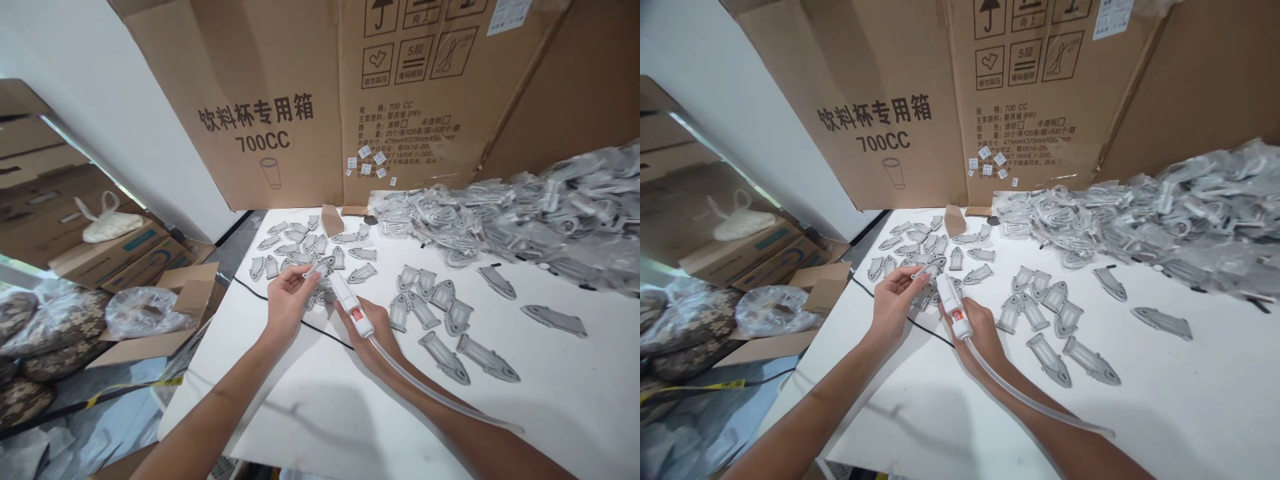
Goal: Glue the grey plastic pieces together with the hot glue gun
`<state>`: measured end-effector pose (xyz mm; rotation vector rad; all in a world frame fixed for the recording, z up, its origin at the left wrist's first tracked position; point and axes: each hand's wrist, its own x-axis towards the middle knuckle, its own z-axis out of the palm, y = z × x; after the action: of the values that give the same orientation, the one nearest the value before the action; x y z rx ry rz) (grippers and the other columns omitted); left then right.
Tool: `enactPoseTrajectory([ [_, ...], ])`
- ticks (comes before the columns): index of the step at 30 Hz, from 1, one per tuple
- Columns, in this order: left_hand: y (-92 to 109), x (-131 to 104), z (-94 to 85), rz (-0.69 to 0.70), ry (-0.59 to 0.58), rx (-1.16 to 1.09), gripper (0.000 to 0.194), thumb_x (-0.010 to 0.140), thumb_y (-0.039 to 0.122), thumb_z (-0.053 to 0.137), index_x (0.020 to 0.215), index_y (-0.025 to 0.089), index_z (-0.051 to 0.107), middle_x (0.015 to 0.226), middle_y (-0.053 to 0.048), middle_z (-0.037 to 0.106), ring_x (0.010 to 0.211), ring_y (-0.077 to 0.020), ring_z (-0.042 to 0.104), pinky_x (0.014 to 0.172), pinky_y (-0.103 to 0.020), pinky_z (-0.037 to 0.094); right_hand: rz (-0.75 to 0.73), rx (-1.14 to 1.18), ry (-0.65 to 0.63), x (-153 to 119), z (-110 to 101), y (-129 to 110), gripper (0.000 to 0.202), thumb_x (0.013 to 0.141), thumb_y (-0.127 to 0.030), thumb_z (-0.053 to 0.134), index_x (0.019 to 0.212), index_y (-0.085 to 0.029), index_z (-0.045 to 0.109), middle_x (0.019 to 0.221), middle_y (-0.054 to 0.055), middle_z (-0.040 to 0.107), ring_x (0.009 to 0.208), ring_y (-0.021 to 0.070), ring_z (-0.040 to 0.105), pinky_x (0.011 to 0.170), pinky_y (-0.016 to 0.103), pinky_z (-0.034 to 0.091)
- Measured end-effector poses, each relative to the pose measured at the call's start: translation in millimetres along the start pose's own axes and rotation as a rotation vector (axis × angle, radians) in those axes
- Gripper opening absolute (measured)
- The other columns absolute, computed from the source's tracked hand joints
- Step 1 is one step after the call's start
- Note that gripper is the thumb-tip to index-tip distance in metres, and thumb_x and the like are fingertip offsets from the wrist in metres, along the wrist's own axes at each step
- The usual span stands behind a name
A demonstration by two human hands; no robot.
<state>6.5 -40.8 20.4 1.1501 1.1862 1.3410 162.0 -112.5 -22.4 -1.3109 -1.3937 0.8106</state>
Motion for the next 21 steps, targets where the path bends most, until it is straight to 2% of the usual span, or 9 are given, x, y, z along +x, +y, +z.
enactPoseTrajectory([
  [11,-1.1,-1.8,1.1,0.039,-0.002,0.009,0.036,0.074,0.041,0.092,0.097,0.017,0.078,0.088,-0.006,0.075,0.081,-0.0166,0.068,0.077,-0.028,0.056,-0.005,-0.005,0.013,0.7,0.2,-0.7,0.045,0.102,-0.054,0.059,0.073,-0.022,0.047,0.070,-0.004,0.050,0.062,0.0133,0.041,0.061,0.028,0.032],
  [17,-6.3,2.3,-5.8,0.145,-0.025,0.122,0.030,0.080,0.041,0.087,0.100,0.020,0.078,0.095,-0.006,0.077,0.088,-0.0194,0.071,0.080,-0.031,0.057,0.181,0.135,-0.032,2.2,-5.0,-10.1,0.049,0.097,-0.064,0.060,0.074,-0.021,0.053,0.066,-0.003,0.051,0.062,0.0145,0.046,0.059,0.028,0.035],
  [21,-6.7,7.7,-13.1,0.272,-0.044,0.248,0.024,0.085,0.040,0.083,0.099,0.021,0.077,0.097,-0.006,0.077,0.092,-0.0213,0.072,0.087,-0.035,0.058,0.314,0.122,-0.054,3.8,-7.3,-13.6,0.053,0.094,-0.068,0.061,0.070,-0.021,0.055,0.053,-0.006,0.042,0.049,0.0122,0.036,0.050,0.028,0.028],
])
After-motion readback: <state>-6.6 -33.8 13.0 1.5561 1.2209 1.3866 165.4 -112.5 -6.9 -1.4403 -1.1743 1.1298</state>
